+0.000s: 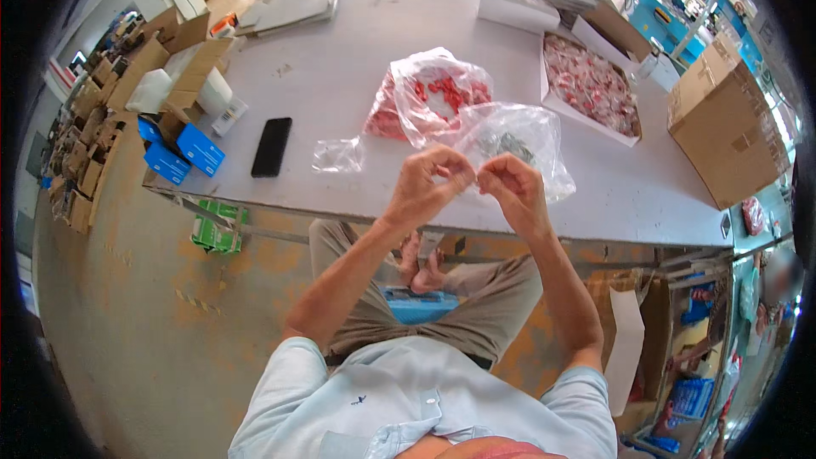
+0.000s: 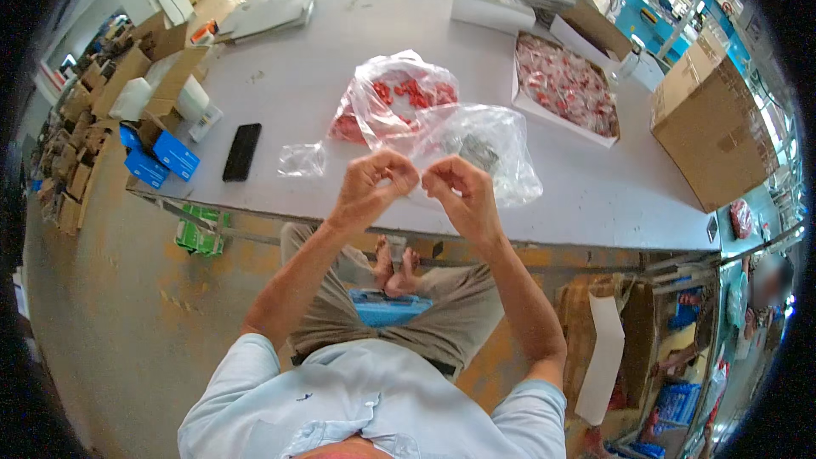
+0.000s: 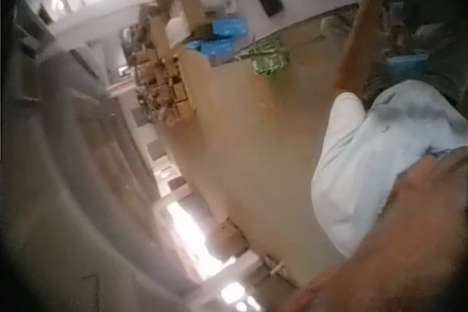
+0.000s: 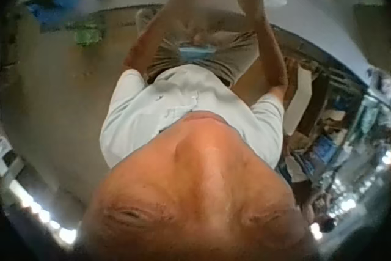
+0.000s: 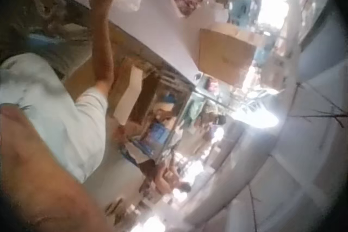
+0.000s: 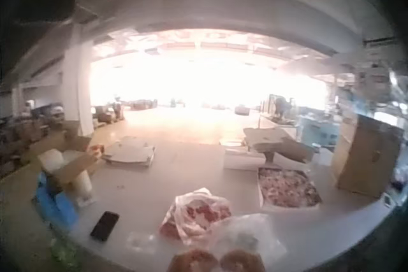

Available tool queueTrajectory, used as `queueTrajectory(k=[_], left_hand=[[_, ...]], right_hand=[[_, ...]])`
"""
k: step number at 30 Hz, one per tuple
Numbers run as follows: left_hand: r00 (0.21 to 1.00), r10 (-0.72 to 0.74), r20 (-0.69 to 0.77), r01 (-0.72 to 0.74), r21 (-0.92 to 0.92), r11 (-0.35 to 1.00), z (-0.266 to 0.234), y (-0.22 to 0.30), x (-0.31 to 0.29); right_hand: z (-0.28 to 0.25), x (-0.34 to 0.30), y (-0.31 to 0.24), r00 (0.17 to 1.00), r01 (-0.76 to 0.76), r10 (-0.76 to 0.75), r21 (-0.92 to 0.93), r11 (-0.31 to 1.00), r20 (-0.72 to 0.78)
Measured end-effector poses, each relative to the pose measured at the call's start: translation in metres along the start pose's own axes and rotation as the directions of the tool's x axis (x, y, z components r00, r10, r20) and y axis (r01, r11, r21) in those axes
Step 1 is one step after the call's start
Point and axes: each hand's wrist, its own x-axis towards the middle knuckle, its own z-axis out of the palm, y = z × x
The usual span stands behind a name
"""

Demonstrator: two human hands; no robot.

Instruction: Packaging small red plastic components and metal screws into plastic bags.

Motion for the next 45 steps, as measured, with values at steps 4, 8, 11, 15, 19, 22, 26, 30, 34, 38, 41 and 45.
queueTrajectory(k=[4, 8, 11, 15, 19, 22, 26, 30, 34, 38, 41, 45], left_hand=[[0.999, 0.024, 0.029, -0.026, 0.073, 0.997, 0.001, 0.001, 0.001], [0.996, -0.038, 0.080, 0.038, 0.001, 0.999, 0.001, 0.002, 0.001], [0.987, -0.109, 0.115, 0.123, -0.122, 0.985, 0.003, 0.005, -0.001], [0.967, -0.228, 0.114, 0.250, -0.254, 0.934, 0.006, 0.011, -0.006], [0.981, -0.186, 0.057, 0.193, -0.169, 0.966, 0.001, -0.003, -0.003], [0.962, -0.260, 0.086, 0.273, -0.273, 0.922, -0.003, 0.000, -0.001], [0.948, -0.299, 0.108, 0.318, -0.351, 0.881, -0.007, 0.005, -0.001], [0.952, -0.253, 0.174, 0.296, -0.304, 0.905, -0.009, 0.002, -0.001], [0.949, -0.231, 0.213, 0.310, -0.513, 0.800, -0.003, 0.001, -0.008], [0.954, -0.265, 0.142, 0.299, -0.519, 0.801, 0.003, 0.014, -0.012], [0.979, -0.162, 0.126, 0.194, -0.315, 0.929, 0.001, 0.001, -0.011], [0.977, -0.131, 0.167, 0.168, -0.231, 0.958, 0.003, -0.003, -0.009]], right_hand=[[-0.007, -0.002, 0.003, 0.999, 0.029, -0.028, -0.076, 0.997, 0.019], [-0.008, -0.004, 0.009, 0.999, 0.012, -0.009, -0.060, 0.998, 0.038], [-0.008, -0.006, 0.006, 0.998, -0.011, 0.007, 0.065, 0.998, 0.066], [-0.009, -0.011, 0.009, 0.999, 0.032, -0.032, -0.007, 0.999, 0.016], [-0.014, -0.014, 0.011, 0.998, -0.016, 0.015, -0.011, 1.000, -0.059], [-0.013, -0.011, 0.006, 0.998, -0.047, 0.047, -0.005, 0.999, -0.048], [-0.010, -0.007, -0.003, 0.998, -0.063, 0.064, 0.072, 0.995, -0.017], [-0.022, -0.013, 0.004, 0.998, -0.053, 0.049, 0.099, 0.994, 0.048], [-0.014, -0.019, 0.006, 1.000, -0.012, 0.009, 0.220, 0.975, 0.016], [-0.009, -0.023, 0.010, 0.999, -0.004, 0.010, 0.191, 0.981, -0.031], [-0.006, -0.023, 0.014, 1.000, 0.001, 0.004, 0.213, 0.977, -0.020], [-0.009, -0.024, 0.016, 1.000, 0.015, -0.016, 0.164, 0.986, 0.009]])
